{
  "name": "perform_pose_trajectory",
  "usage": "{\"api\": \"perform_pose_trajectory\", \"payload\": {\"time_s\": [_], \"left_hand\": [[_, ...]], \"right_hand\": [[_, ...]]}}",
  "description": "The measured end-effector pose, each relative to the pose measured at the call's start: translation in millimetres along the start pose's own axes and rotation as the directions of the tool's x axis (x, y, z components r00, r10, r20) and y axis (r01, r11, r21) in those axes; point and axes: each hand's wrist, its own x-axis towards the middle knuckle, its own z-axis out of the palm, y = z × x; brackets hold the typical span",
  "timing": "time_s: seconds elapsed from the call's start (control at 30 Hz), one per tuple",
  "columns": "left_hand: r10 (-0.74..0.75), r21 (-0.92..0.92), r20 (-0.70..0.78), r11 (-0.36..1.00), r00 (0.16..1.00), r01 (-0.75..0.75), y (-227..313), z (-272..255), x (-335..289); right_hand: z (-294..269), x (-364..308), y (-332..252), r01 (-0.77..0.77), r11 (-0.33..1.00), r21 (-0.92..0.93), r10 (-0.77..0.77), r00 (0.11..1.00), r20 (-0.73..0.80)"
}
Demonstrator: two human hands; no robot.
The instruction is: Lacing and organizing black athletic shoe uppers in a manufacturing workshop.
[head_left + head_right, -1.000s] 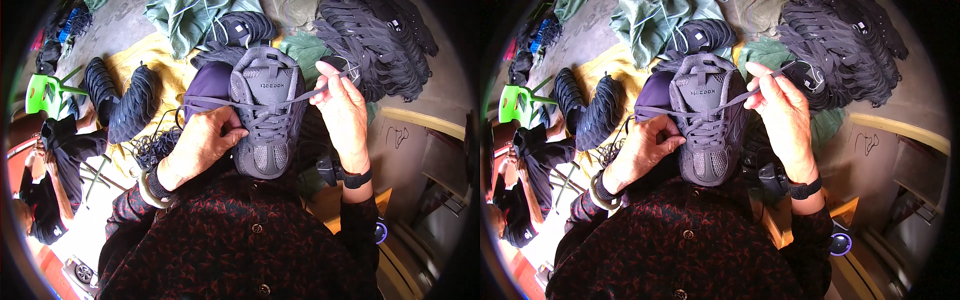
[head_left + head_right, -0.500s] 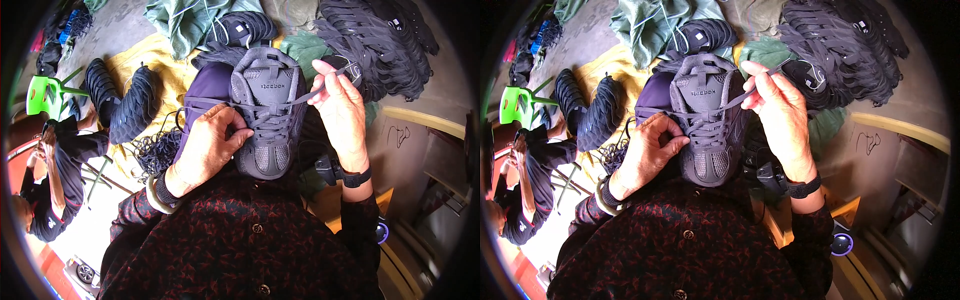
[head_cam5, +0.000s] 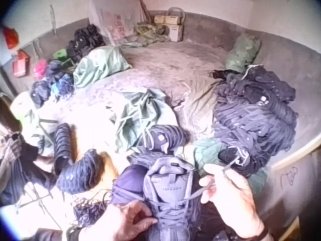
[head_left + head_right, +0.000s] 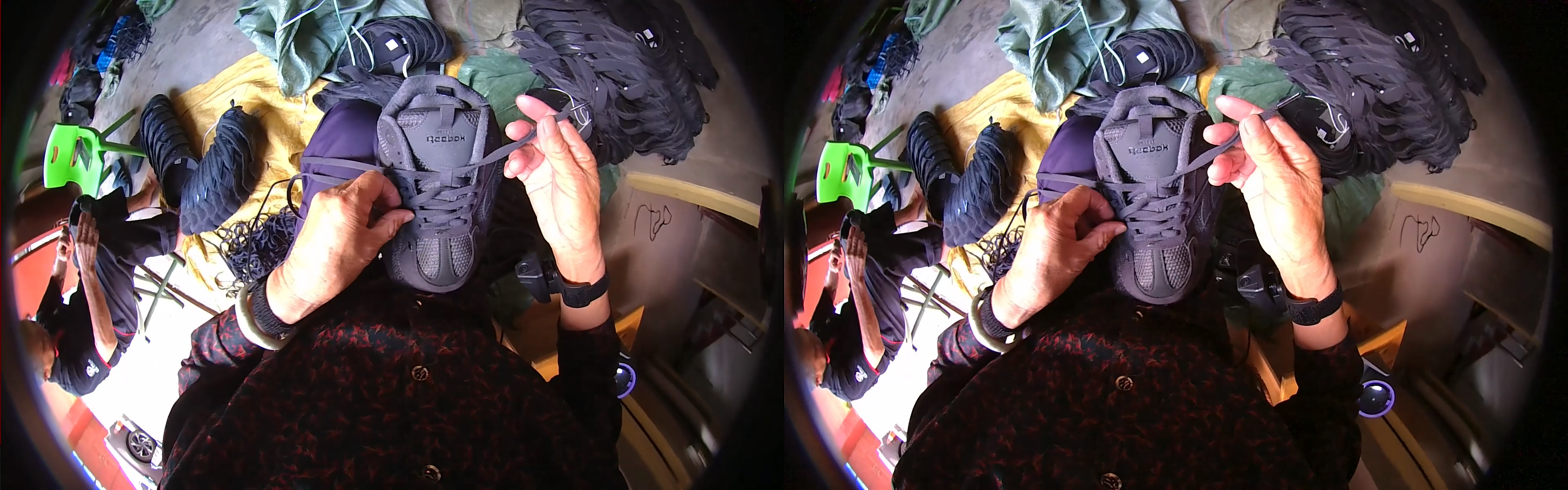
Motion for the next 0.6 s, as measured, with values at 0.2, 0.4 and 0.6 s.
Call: {"api": "perform_pose_trajectory", "payload": {"time_s": [0.2, 0.4, 0.6], "left_hand": [[-0.009, -0.052, -0.021, 0.999, 1.000, 0.008, -6, 7, -1], [0.167, 0.101, -0.112, 0.983, 0.980, -0.156, 10, -3, -3], [-0.183, -0.318, 0.235, 0.914, 0.955, 0.254, 16, -22, -2]], "right_hand": [[1, 1, 1, 0.003, 1.000, 0.007, -0.003, 1.000, 0.009], [3, 2, -2, 0.001, 1.000, 0.006, -0.001, 1.000, 0.000], [-1, 1, -6, 0.001, 1.000, 0.026, -0.001, 1.000, 0.005]]}}
